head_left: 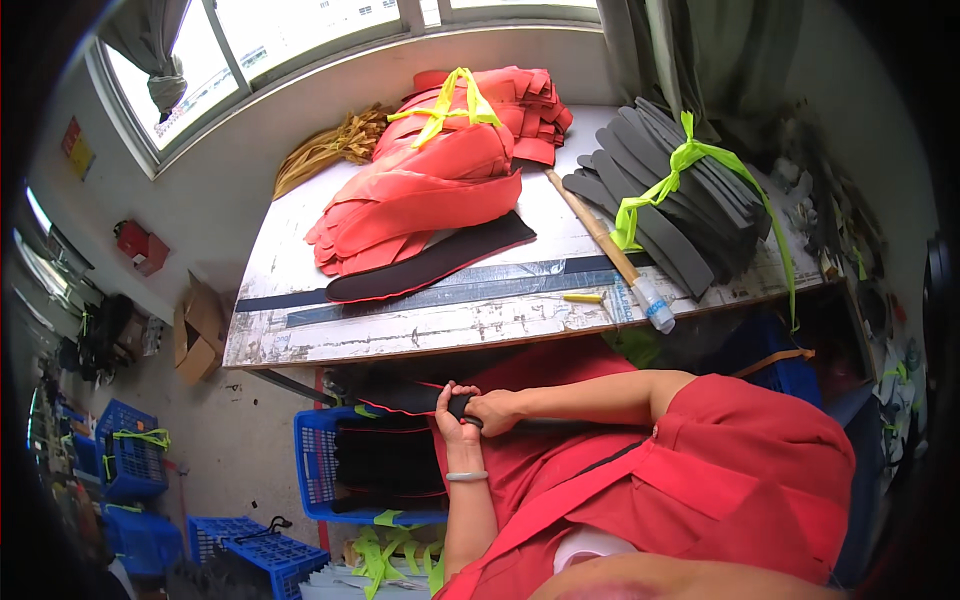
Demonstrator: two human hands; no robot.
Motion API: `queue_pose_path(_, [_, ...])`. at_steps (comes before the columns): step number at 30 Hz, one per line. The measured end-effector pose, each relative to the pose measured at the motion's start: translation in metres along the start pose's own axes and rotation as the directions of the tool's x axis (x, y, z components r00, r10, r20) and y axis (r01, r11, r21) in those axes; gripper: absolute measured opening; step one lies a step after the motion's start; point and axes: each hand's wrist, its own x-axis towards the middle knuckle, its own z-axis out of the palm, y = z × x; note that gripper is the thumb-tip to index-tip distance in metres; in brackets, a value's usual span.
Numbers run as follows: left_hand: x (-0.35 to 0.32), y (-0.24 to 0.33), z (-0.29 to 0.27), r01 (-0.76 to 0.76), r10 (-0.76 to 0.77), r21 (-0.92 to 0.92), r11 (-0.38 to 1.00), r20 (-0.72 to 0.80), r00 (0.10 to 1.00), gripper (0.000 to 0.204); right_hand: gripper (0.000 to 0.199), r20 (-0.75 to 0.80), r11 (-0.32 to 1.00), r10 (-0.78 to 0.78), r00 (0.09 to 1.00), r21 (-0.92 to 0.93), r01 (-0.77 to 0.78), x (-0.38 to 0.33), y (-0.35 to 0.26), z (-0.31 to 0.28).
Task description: Hand-sewing or stitching together fabric and foam components of a product.
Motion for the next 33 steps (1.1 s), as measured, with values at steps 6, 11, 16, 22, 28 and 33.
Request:
queue_pose_path(6, [-0.007,-0.007,-0.004,-0.078,0.074,0.061,0.995,0.069,0.995,0.026,0.071,-0.259,0.999,-0.032,0.965,-0.047,0.021,-0.051,0.001,0.023])
queue_pose_path(11, [-0.009,-0.005,-0.006,0.024,-0.024,-0.005,1.000,0.050,0.998,0.027,0.060,-0.188,0.998,-0.056,0.981,-0.038,0.050,-0.030,-0.006,0.007])
queue_pose_path(16, [-0.011,-0.003,0.001,-0.071,0.072,0.040,0.997,-0.015,0.997,0.020,0.065,-0.280,0.993,-0.109,0.954,-0.070,0.092,-0.043,-0.001,0.031])
queue_pose_path(22, [-0.013,0.000,0.001,-0.029,0.028,0.038,0.999,0.036,0.999,0.012,0.051,-0.137,0.998,-0.036,0.990,-0.061,0.028,-0.020,-0.009,0.014])
queue_pose_path(28, [-0.008,0.000,0.003,-0.086,0.088,-0.019,0.996,0.107,0.990,0.018,0.072,-0.254,0.992,-0.078,0.964,-0.115,0.050,-0.035,-0.010,0.016])
queue_pose_path(33, [-0.017,-0.007,0.006,0.000,0.000,0.128,0.992,0.001,1.000,0.023,0.067,-0.188,0.994,-0.017,0.982,-0.109,-0.004,-0.044,-0.006,0.014])
